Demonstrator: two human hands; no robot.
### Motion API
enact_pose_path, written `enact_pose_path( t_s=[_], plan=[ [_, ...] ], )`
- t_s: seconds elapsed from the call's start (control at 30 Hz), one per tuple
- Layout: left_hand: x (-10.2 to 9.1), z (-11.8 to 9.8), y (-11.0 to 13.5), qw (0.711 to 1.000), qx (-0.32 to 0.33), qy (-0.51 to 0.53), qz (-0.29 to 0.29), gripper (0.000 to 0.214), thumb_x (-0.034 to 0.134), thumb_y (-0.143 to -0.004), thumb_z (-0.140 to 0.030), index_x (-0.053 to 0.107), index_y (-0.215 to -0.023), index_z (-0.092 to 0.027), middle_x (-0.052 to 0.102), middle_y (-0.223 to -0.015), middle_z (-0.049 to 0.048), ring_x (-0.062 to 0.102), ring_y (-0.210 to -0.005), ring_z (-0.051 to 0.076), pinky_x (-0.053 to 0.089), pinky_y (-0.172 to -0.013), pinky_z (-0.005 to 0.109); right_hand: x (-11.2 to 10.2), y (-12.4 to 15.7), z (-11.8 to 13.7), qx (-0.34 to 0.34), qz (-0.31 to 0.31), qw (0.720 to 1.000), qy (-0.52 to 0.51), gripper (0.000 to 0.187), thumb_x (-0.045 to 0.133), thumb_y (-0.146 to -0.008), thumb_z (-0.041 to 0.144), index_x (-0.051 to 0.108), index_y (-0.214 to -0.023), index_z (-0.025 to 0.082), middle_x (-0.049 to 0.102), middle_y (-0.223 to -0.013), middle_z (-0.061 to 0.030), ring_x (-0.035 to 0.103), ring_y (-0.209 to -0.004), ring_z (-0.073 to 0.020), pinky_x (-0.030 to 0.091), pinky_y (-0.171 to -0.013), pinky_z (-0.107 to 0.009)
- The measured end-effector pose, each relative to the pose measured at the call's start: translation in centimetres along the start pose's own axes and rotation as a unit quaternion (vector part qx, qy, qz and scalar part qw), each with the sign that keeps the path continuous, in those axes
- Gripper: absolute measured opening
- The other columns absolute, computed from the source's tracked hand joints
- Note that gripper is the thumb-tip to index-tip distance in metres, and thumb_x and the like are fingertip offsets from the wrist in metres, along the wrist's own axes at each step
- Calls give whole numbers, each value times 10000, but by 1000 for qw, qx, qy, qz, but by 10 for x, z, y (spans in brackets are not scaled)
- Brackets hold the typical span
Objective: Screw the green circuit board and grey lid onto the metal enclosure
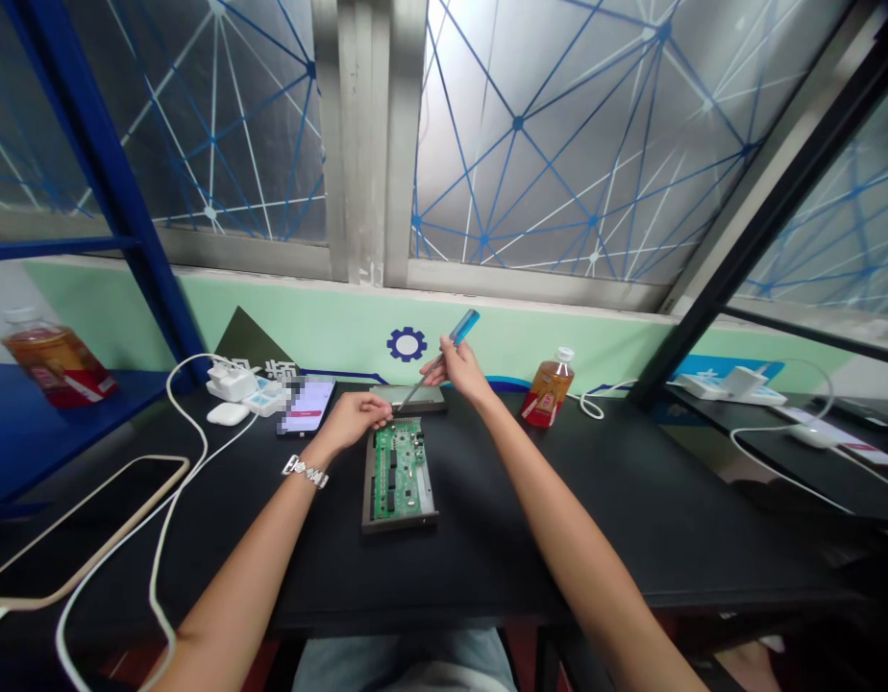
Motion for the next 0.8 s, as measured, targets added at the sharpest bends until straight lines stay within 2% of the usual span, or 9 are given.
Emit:
enact_pose_path(
  t_s=[0.13, 0.37, 0.63, 0.8],
  plan=[
    [4, 7, 2, 997, -34, 72, -7, 474, 844, -636, -489, 717, -876, -101, 779, -855, 137, 706, -715, 189, 551, -702, 321, -3, -1, -3, 4, -13, 1000, -3, 397, 455, -965, 620, 331, -940, 243, 715, -618, -8, 701, -488, -160, 572, -471, -231],
    [5, 8, 3, 994, -47, 98, -16, 508, 868, -618, -489, 709, -891, -92, 780, -876, 144, 715, -729, 187, 562, -713, 325, -7, 0, 1, 2, -39, 999, -13, 348, 438, -992, 566, 304, -940, 250, 705, -601, 12, 693, -472, -161, 555, -442, -222],
    [8, 5, 3, 996, -35, 78, -1, 445, 850, -640, -444, 710, -887, -102, 782, -851, 128, 717, -718, 194, 547, -684, 310, -6, 2, 3, -5, -43, 999, -13, 366, 460, -975, 585, 324, -955, 246, 713, -624, 4, 676, -449, -150, 561, -458, -229],
    [7, 9, 0, 999, -23, 26, -8, 427, 845, -645, -411, 705, -908, -106, 759, -739, 91, 691, -646, 183, 534, -665, 305, -2, 2, 4, -5, -35, 999, -20, 368, 457, -973, 589, 318, -955, 248, 705, -608, 14, 684, -463, -154, 561, -455, -227]
  ],
)
Point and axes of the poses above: each hand's wrist, its own y-axis away from the middle knuckle, its own x-axis out of the palm, z = x × y, the point moved 8 cm from there along -y, towards the middle knuckle
